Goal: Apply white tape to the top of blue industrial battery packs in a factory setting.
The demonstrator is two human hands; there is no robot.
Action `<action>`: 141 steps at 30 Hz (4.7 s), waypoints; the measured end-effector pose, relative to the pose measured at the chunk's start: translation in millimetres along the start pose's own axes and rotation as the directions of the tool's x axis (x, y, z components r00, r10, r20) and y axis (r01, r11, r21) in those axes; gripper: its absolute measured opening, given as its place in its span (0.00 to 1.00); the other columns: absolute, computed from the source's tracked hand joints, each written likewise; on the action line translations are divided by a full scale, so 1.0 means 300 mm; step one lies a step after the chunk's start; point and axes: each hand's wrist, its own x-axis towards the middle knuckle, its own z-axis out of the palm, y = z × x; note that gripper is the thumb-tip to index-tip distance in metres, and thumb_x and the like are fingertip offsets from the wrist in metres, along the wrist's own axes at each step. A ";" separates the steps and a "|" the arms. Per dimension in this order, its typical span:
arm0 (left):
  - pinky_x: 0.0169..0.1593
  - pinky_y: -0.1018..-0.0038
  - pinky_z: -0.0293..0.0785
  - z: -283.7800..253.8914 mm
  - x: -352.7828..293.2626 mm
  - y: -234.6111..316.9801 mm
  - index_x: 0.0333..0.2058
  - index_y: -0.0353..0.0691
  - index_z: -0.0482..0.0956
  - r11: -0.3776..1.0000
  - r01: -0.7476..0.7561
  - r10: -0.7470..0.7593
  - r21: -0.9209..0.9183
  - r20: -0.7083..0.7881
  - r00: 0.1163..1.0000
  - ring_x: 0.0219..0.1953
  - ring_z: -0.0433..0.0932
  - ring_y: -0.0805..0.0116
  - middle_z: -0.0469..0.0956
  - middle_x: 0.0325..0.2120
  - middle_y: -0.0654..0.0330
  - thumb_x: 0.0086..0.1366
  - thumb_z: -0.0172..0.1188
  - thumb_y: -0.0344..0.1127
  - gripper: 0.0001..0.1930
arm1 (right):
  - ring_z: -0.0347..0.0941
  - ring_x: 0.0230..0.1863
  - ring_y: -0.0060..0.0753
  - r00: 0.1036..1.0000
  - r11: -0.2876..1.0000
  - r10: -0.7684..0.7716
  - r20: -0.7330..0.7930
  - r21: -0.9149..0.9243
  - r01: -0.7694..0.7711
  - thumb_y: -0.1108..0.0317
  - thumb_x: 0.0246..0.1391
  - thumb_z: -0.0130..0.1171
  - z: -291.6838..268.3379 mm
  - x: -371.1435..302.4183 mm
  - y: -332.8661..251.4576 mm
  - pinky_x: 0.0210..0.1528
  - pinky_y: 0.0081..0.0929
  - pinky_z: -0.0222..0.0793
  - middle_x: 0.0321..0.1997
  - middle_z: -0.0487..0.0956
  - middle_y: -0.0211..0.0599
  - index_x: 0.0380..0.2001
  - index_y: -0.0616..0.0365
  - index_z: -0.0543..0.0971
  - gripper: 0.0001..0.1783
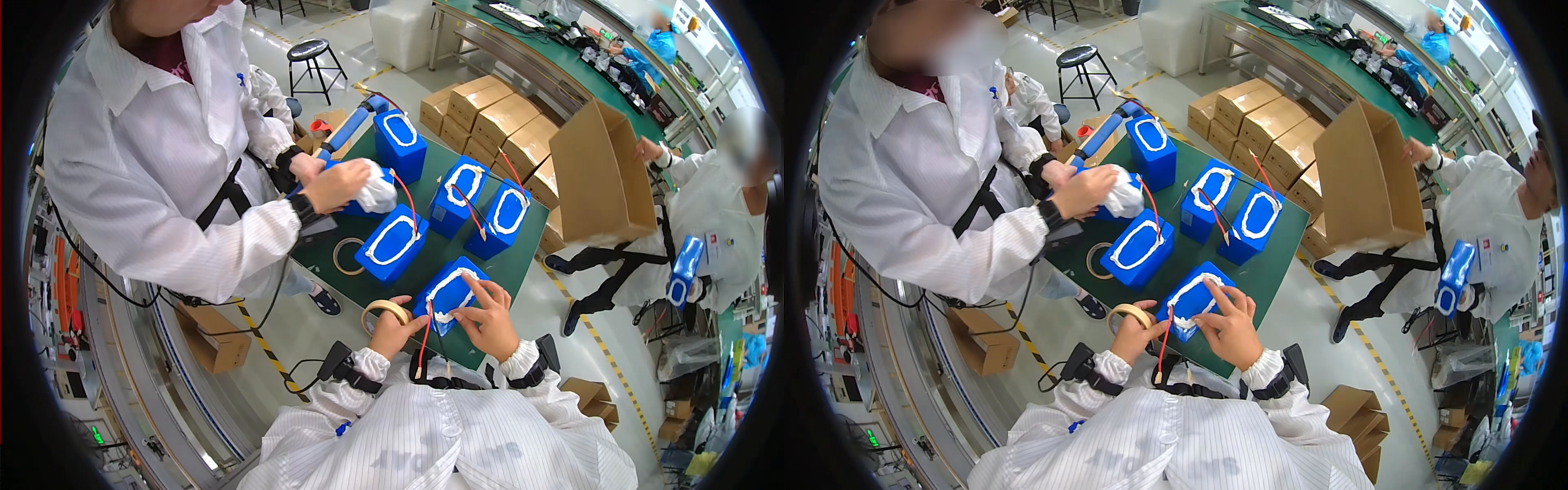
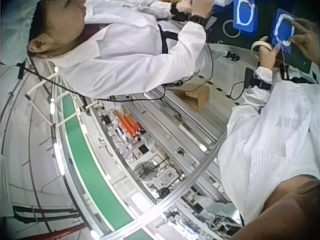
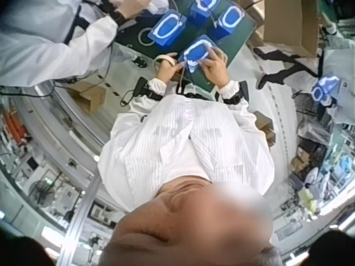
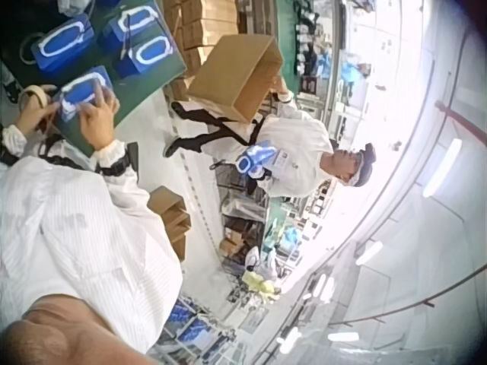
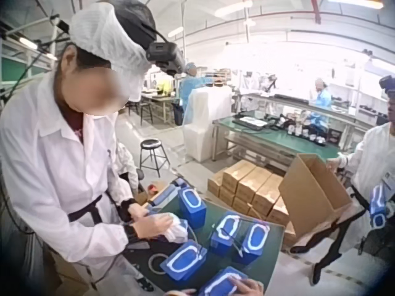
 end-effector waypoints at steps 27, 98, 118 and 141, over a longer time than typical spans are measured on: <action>0.29 0.78 0.71 -0.003 -0.002 0.008 0.48 0.28 0.66 0.999 -0.023 0.023 0.031 -0.001 1.000 0.22 0.74 0.74 0.71 0.20 0.64 0.51 0.69 0.38 0.31 | 0.61 0.57 0.46 0.997 0.998 -0.033 0.069 0.059 0.029 0.64 0.41 0.65 -0.025 0.030 0.006 0.56 0.43 0.51 0.63 0.65 0.36 0.25 0.49 0.85 0.05; 0.28 0.77 0.71 -0.002 -0.007 -0.008 0.47 0.28 0.66 0.996 -0.023 0.022 0.085 0.005 1.000 0.21 0.74 0.74 0.72 0.19 0.64 0.50 0.70 0.40 0.31 | 0.70 0.39 0.29 0.778 0.904 -0.184 0.601 -0.208 0.374 0.61 0.32 0.68 -0.033 0.263 0.021 0.41 0.30 0.63 0.29 0.75 0.20 0.17 0.44 0.80 0.06; 0.26 0.80 0.68 -0.007 0.001 -0.007 0.49 0.28 0.63 1.000 -0.023 0.023 0.002 0.039 0.999 0.21 0.71 0.77 0.71 0.19 0.66 0.52 0.69 0.35 0.31 | 0.73 0.35 0.43 0.978 0.945 -0.072 0.196 0.328 0.004 0.68 0.44 0.62 -0.018 0.036 -0.001 0.37 0.34 0.68 0.29 0.76 0.39 0.26 0.56 0.78 0.06; 0.27 0.80 0.70 -0.008 0.016 0.002 0.49 0.31 0.64 0.986 0.124 -0.116 -0.110 0.080 0.990 0.23 0.71 0.77 0.70 0.24 0.65 0.53 0.67 0.29 0.28 | 0.71 0.39 0.42 0.980 0.922 0.179 0.090 0.332 -0.199 0.67 0.43 0.64 0.085 -0.028 -0.026 0.39 0.34 0.67 0.32 0.72 0.36 0.29 0.54 0.75 0.09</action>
